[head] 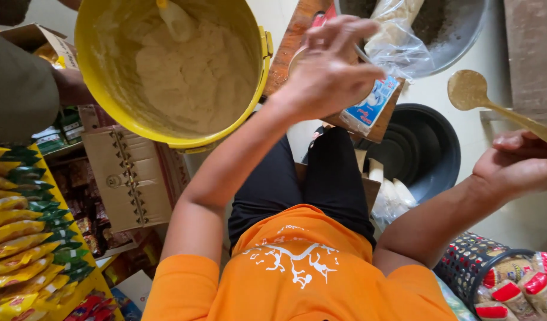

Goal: Scooping powder from a large bucket into small plastic bags and weighing them on a scale in a shop environment.

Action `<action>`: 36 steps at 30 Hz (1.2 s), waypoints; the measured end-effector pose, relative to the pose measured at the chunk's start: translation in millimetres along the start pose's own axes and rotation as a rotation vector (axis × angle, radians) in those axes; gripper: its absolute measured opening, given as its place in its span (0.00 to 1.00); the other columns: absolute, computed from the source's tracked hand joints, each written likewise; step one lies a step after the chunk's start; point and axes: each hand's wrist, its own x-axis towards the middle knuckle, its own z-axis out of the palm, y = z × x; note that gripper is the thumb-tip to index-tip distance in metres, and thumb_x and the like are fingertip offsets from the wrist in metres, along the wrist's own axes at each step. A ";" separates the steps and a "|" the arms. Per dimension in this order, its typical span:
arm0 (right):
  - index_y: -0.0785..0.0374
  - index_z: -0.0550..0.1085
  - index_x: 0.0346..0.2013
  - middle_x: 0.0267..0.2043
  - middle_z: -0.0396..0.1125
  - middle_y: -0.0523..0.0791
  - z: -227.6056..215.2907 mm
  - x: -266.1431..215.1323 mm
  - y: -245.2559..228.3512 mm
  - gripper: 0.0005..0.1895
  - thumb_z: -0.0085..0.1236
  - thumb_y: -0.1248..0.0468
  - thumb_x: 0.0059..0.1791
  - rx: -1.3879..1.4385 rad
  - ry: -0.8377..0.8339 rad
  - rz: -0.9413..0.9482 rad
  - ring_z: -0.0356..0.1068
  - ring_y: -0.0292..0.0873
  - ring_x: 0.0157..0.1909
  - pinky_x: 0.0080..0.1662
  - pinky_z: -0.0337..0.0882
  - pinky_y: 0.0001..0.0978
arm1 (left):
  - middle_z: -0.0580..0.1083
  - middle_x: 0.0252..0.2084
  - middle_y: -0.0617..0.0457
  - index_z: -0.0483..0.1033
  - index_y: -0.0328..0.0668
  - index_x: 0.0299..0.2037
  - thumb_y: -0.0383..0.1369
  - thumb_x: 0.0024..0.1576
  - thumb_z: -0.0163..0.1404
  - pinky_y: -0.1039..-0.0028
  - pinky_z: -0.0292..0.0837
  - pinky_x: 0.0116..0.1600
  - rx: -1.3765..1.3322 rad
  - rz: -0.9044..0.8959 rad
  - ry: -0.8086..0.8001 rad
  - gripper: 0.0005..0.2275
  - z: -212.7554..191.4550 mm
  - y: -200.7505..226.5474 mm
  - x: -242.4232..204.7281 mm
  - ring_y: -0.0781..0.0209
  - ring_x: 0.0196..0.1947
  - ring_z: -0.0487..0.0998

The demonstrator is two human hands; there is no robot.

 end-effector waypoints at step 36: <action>0.66 0.68 0.28 0.22 0.60 0.46 154.9 -3.2 31.8 0.13 0.55 0.65 0.55 -1.112 -1.056 -0.216 0.54 0.38 0.22 0.23 0.54 0.36 | 0.63 0.35 0.49 0.71 0.37 0.17 0.27 0.43 0.61 0.65 0.74 0.33 0.425 -0.029 -0.147 0.10 79.7 -17.1 58.2 0.55 0.35 0.69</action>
